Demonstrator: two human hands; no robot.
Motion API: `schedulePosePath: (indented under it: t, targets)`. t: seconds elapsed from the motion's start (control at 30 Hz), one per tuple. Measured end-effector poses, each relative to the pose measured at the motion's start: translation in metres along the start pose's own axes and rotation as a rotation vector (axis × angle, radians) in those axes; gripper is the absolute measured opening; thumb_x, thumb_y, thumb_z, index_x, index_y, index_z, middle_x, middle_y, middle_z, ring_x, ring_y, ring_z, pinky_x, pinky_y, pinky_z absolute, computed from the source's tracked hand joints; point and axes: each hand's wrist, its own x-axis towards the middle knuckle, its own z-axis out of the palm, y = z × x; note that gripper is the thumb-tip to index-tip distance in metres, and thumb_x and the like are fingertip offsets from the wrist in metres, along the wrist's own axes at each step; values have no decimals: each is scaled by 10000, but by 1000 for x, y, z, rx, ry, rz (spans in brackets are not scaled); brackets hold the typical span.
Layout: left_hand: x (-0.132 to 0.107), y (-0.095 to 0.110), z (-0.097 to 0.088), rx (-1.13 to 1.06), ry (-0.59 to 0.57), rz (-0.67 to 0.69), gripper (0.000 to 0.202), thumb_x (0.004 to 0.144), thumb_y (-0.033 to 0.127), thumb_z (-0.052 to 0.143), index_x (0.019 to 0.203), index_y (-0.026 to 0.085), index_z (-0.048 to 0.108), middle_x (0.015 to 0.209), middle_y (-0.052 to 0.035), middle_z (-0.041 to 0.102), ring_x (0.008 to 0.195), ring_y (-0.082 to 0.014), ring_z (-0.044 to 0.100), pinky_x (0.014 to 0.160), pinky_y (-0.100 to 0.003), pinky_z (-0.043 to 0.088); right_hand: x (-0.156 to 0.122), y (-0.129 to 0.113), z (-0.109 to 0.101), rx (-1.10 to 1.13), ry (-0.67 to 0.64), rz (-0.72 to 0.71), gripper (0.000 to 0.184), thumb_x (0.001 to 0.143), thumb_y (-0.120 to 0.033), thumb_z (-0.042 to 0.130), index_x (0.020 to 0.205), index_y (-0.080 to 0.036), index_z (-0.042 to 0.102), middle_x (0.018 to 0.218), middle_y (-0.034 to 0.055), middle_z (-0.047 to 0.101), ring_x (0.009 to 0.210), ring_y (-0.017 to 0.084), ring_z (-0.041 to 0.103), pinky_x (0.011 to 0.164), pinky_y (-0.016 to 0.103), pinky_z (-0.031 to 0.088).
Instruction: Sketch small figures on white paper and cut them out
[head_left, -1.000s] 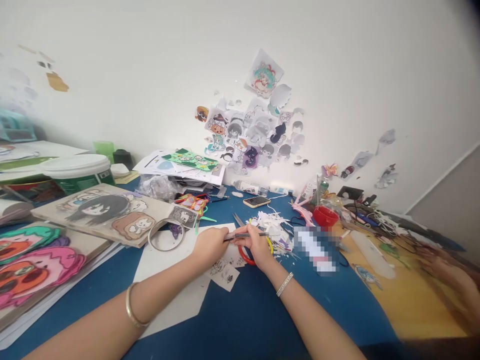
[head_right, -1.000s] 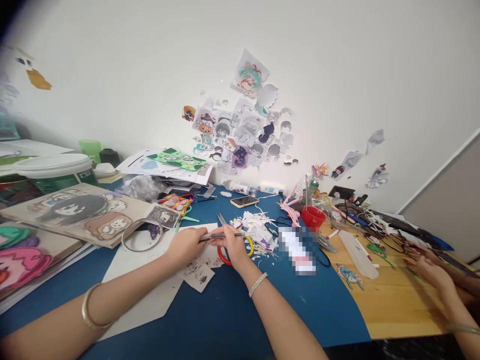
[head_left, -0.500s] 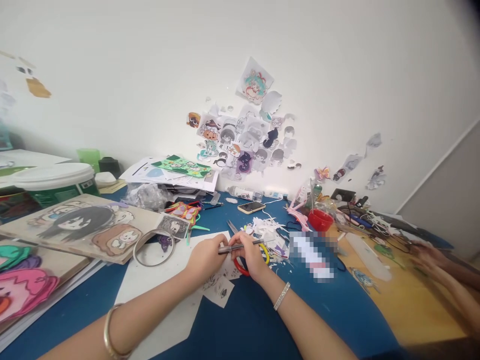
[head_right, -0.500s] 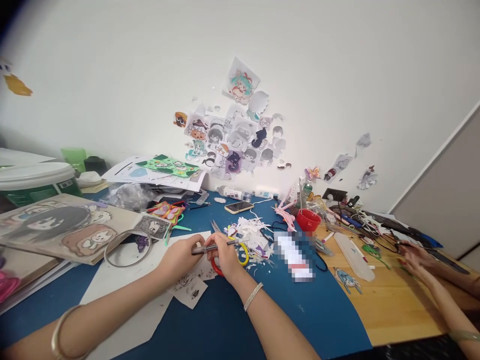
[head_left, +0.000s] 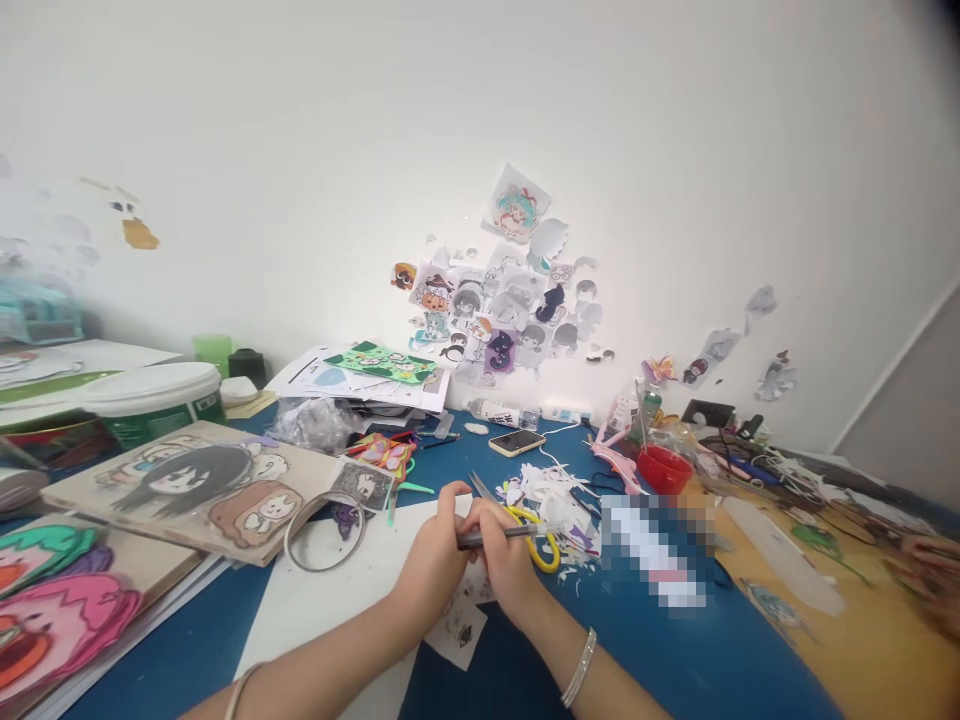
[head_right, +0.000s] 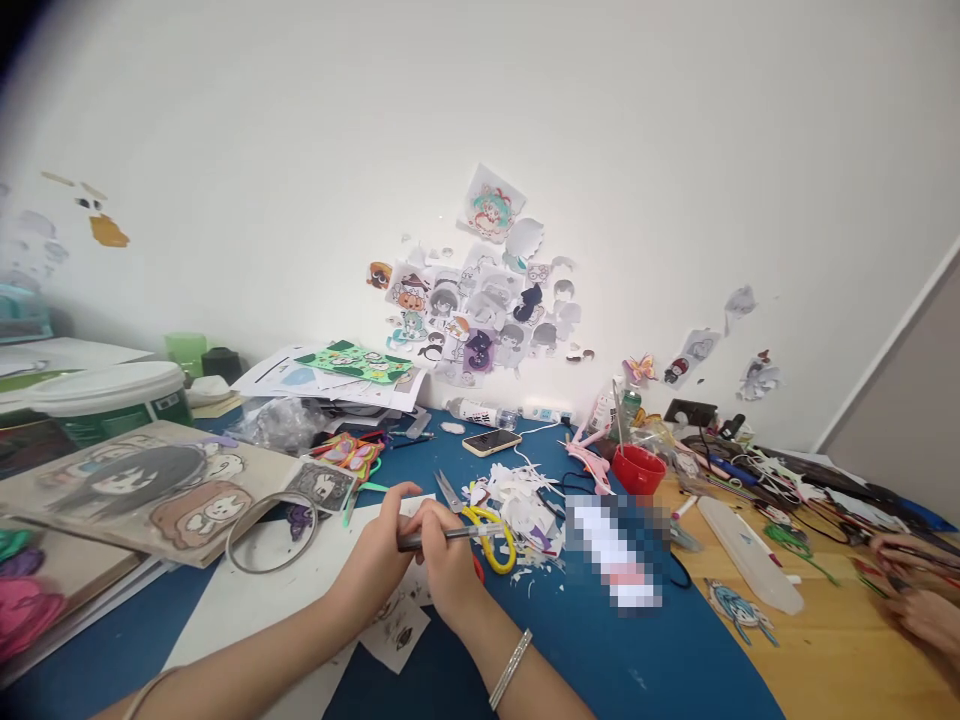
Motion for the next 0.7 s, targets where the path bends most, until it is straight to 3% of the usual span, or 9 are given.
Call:
schedulePosePath:
  t: [0.1, 0.2, 0.3, 0.37, 0.43, 0.53, 0.6, 0.7]
  targets:
    - [7, -2, -5, 97, -77, 35, 508, 693, 78, 328, 1177, 199, 237, 638, 41, 592, 616, -141, 566, 557, -218, 347, 1, -1, 1, -70, -29, -37, 283, 819, -337, 356, 624, -193, 501, 625, -16, 476, 549, 115, 446, 540, 235, 371]
    - [12, 0, -13, 191, -131, 77, 587, 724, 121, 352, 1271, 200, 152, 711, 23, 601, 688, -158, 574, 599, -233, 357, 7, 1, -9, -120, -37, -21, 327, 866, -351, 290, 678, -194, 506, 502, -43, 419, 451, 112, 417, 482, 229, 371]
    - [13, 0, -28, 314, -170, 73, 695, 725, 280, 495, 1310, 186, 132, 820, -20, 573, 755, -198, 553, 630, -266, 362, 14, 5, -27, -211, 30, -29, 408, 917, -372, 166, 791, -189, 507, 455, -58, 373, 434, 126, 423, 493, 240, 388]
    - [12, -5, -40, 380, -255, 78, 703, 596, 377, 656, 1203, 191, 355, 904, -46, 546, 827, -223, 527, 675, -284, 369, 16, 8, -35, -314, 50, -72, 310, 908, -363, 278, 905, -184, 531, 620, -8, 509, 605, 152, 507, 608, 266, 416]
    - [11, -12, -50, 443, -375, 114, 571, 454, 380, 752, 951, 206, 532, 939, -38, 524, 877, -231, 495, 702, -282, 360, 17, 12, -39, -428, -9, -126, 190, 841, -275, 451, 963, -198, 575, 829, 43, 573, 812, 190, 511, 744, 306, 397]
    - [13, -20, -56, 519, -505, 139, 389, 418, 331, 769, 709, 204, 544, 825, 9, 509, 766, -183, 470, 627, -254, 321, 15, 17, -36, -550, -182, -182, 249, 767, -121, 494, 930, -225, 652, 849, 53, 588, 870, 209, 477, 811, 342, 360]
    - [15, -22, -59, 516, -533, 119, 342, 455, 320, 746, 683, 199, 521, 726, 37, 483, 658, -144, 431, 563, -240, 280, 15, 17, -34, -584, -252, -190, 315, 771, -77, 457, 952, -233, 663, 846, 56, 591, 863, 205, 471, 812, 349, 358]
    - [20, -19, -66, 422, -543, 131, 271, 527, 309, 696, 682, 194, 505, 672, 55, 458, 624, -121, 405, 552, -227, 265, 14, 10, -35, -570, -254, -159, 301, 816, -109, 425, 988, -215, 649, 922, 66, 590, 930, 204, 466, 853, 354, 348]
